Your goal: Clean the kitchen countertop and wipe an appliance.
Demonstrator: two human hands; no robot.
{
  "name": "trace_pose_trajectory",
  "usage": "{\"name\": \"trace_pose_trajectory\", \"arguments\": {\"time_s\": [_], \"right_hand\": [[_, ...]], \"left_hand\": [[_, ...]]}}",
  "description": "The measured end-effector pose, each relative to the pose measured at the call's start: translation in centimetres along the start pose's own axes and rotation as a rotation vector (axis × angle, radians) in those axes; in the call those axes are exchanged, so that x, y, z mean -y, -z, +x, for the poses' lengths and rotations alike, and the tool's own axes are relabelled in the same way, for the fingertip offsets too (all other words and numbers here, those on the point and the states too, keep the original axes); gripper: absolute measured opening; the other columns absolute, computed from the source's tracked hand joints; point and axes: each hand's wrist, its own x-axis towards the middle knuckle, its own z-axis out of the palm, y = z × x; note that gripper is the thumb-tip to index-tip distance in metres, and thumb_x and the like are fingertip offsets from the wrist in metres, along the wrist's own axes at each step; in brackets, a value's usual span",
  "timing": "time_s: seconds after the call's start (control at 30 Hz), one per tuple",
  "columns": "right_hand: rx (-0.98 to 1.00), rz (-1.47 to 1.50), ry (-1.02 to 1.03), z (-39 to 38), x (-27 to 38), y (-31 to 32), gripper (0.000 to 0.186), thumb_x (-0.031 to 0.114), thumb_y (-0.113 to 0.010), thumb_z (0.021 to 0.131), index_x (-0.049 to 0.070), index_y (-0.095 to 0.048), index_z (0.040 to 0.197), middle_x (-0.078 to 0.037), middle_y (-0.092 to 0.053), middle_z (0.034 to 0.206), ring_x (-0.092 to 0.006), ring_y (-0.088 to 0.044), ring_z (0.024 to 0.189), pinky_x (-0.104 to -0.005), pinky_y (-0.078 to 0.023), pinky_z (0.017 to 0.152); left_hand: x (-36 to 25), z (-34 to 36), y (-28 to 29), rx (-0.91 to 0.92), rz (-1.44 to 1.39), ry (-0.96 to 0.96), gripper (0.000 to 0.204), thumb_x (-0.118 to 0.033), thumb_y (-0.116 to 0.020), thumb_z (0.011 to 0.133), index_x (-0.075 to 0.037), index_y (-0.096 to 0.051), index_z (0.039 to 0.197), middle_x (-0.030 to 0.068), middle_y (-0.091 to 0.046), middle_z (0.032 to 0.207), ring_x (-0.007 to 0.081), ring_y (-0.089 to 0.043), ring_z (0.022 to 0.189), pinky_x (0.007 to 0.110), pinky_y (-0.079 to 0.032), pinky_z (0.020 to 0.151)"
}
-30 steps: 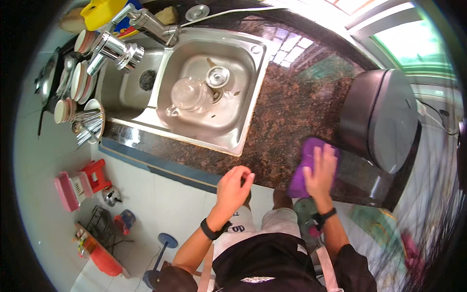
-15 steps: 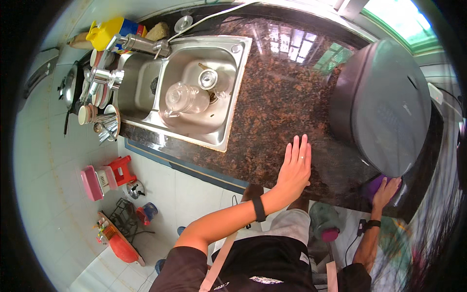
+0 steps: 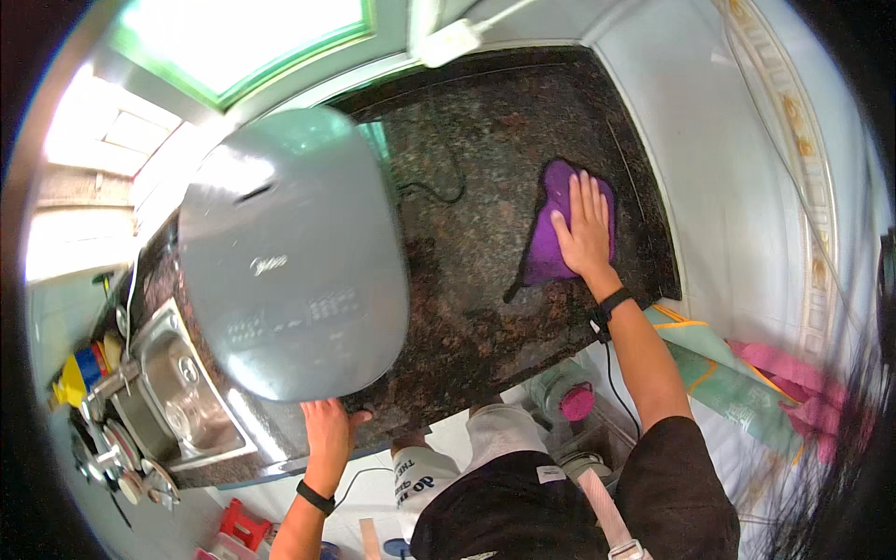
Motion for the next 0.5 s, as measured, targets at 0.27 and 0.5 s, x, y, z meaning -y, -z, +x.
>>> {"name": "trace_pose_trajectory", "arguments": {"time_s": [0.27,0.5], "right_hand": [[0.029,0.129,-0.025,-3.2,1.9,1.8,0.071,0.037,-0.051,0.104,0.0,-0.027,0.16,-0.024,-0.026,0.166,-0.0404,-0.022,0.155,-0.053,-0.016,0.125],[0.064,0.166,-0.03,-2.0,1.5,2.6,0.078,0.039,-0.056,0.101,-0.004,-0.026,0.159,-0.026,-0.024,0.166,-0.0408,-0.021,0.155,-0.0546,-0.014,0.126]], "left_hand": [[-0.8,1.1,2.0,0.243,-0.007,0.182,0.1,-0.047,-0.089,0.065,0.013,-0.047,0.131,0.0316,-0.057,0.128,0.0494,-0.054,0.118,0.052,-0.044,0.102],[-0.7,1.1,1.6,0.336,-0.032,0.274,0.099,-0.047,-0.088,0.069,0.008,-0.044,0.137,0.0303,-0.055,0.134,0.0488,-0.053,0.123,0.05,-0.044,0.104]]}}
